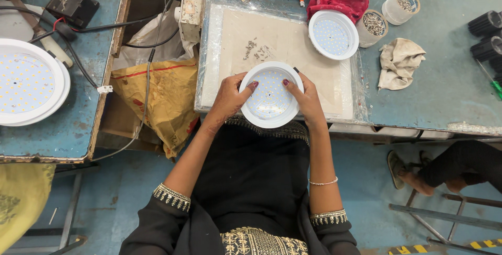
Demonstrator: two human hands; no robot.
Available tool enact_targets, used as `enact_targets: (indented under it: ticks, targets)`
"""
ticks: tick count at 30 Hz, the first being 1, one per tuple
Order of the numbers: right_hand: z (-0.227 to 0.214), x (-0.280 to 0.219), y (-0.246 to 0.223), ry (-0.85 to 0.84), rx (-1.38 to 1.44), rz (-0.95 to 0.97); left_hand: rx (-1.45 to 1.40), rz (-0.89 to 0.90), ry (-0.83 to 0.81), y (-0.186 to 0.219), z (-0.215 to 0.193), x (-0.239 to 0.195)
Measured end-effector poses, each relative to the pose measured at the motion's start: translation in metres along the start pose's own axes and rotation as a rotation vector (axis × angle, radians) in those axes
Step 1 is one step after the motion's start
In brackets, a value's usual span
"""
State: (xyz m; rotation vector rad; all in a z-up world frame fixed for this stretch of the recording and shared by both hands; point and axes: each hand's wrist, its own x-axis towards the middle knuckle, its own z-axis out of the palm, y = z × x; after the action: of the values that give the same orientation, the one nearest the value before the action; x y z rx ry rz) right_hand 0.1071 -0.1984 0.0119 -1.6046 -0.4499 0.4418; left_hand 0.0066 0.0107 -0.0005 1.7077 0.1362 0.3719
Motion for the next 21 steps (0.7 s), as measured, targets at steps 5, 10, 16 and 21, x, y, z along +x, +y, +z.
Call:
enact_targets:
  ticks: [5, 10, 16, 21]
  targets:
    - [0.002, 0.002, 0.003, 0.088, 0.028, -0.083, 0.069, 0.047, 0.081, 0.007, 0.005, -0.005]
    - [0.002, 0.001, 0.009, 0.127, -0.045, -0.154, -0.06, -0.007, 0.285, 0.008, 0.01, 0.002]
    - [-0.002, 0.007, 0.016, 0.195, 0.021, -0.158, 0.254, 0.201, 0.408, -0.018, -0.019, 0.057]
    - [-0.007, 0.011, 0.023, 0.256, 0.305, -0.197, 0.332, 0.278, 0.29, -0.036, -0.025, 0.095]
